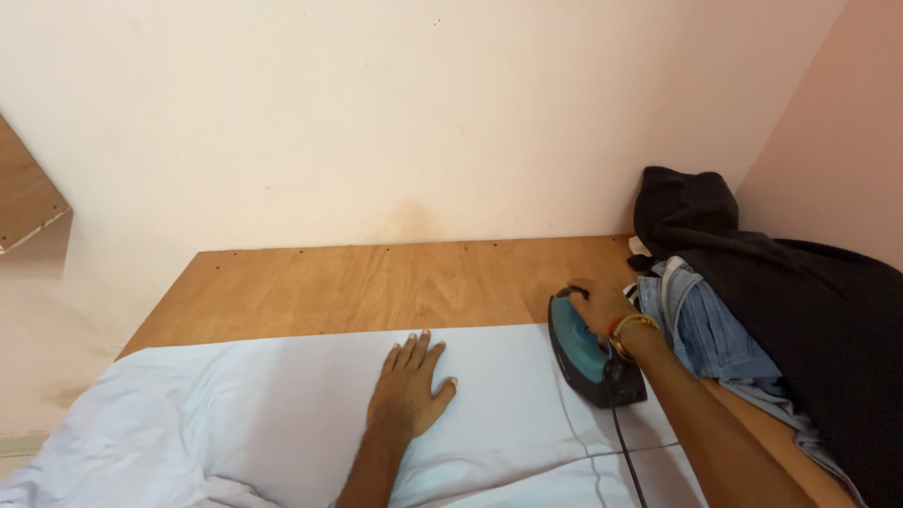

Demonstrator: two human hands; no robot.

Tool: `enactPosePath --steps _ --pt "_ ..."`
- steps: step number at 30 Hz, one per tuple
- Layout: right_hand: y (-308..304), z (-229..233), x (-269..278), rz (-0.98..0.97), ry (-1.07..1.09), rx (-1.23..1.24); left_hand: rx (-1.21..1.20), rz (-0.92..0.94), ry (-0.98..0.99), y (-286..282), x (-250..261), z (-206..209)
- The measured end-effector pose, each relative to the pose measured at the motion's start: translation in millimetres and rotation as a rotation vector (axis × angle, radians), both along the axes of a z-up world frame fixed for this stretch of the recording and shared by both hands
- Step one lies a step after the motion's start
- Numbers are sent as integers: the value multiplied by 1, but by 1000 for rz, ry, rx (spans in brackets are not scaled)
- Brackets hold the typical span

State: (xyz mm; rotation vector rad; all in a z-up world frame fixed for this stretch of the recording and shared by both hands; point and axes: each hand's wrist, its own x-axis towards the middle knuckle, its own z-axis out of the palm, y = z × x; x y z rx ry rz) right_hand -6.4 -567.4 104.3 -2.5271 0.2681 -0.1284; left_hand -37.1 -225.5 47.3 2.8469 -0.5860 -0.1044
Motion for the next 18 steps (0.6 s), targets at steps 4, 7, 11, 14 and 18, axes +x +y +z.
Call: enactPosePath --steps 4,7,11,14,18 --pt "3 9 -15 -49 80 12 2 -3 -20 0 0 0" --pt "0 11 -48 -48 87 49 19 -5 -9 -1 1 -2" --pt "-18 13 -72 -83 130 35 19 -9 -32 -1 2 -7" --pt "-37 4 -55 -131 114 -19 19 -13 -28 0 3 -7" --pt "-74 -15 -15 -64 30 -36 31 -4 -10 -2 1 -5"
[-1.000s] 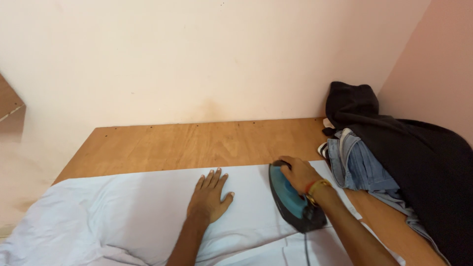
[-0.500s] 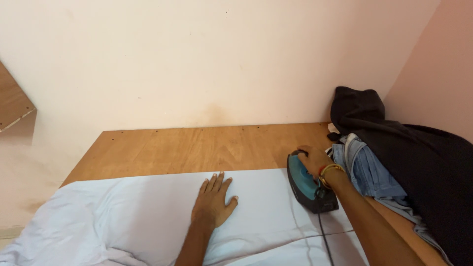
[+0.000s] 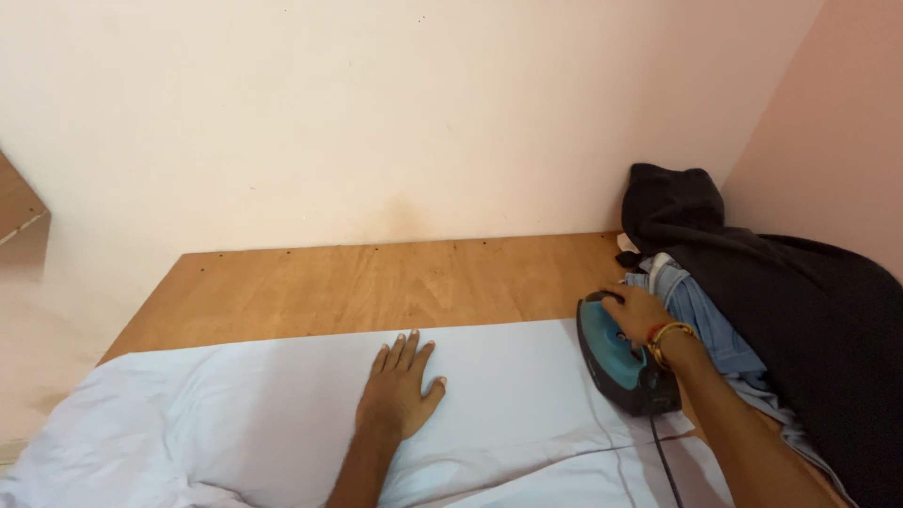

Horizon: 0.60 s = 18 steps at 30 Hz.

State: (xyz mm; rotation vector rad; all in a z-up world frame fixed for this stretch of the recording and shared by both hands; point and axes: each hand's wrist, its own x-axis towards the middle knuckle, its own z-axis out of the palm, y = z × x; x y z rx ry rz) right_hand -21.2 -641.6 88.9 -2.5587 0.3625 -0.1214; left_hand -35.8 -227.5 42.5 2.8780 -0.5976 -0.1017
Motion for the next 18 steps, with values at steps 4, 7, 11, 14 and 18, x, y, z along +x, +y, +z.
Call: enactPosePath --steps 4,7,11,14,18 --pt "-13 -4 27 -6 -38 23 4 5 7 0 0 1" --pt "-4 5 28 -77 24 56 6 4 -20 0 1 1" --pt "10 7 5 -84 28 57 -19 -3 -50 1 1 -3" --pt "21 7 -26 -28 64 234 -48 -16 -58 1 5 -10" --pt "36 21 -57 40 82 190 -433 -82 12 19 33 -35"
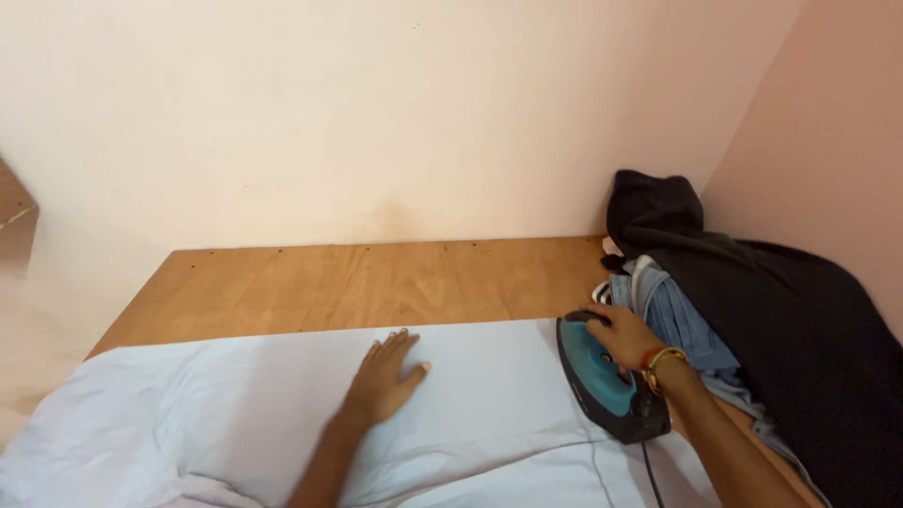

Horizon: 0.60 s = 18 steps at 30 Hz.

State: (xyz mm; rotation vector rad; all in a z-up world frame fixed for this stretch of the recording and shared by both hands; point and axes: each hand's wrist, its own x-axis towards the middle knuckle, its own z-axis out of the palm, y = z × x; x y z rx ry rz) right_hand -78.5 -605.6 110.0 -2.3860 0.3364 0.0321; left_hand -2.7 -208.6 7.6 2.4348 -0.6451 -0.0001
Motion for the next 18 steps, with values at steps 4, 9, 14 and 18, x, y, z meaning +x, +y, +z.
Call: enactPosePath --steps 4,9,14,18 --pt "3 10 9 46 31 -92 -5 81 -202 90 42 -40" --pt "-4 6 37 69 -27 -142 274 348 -354 257 43 -52" --pt "-8 1 61 -41 41 -231 455 528 -312 307 22 -52" --pt "-10 2 70 -47 78 -348 536 567 -220 297 21 -49"
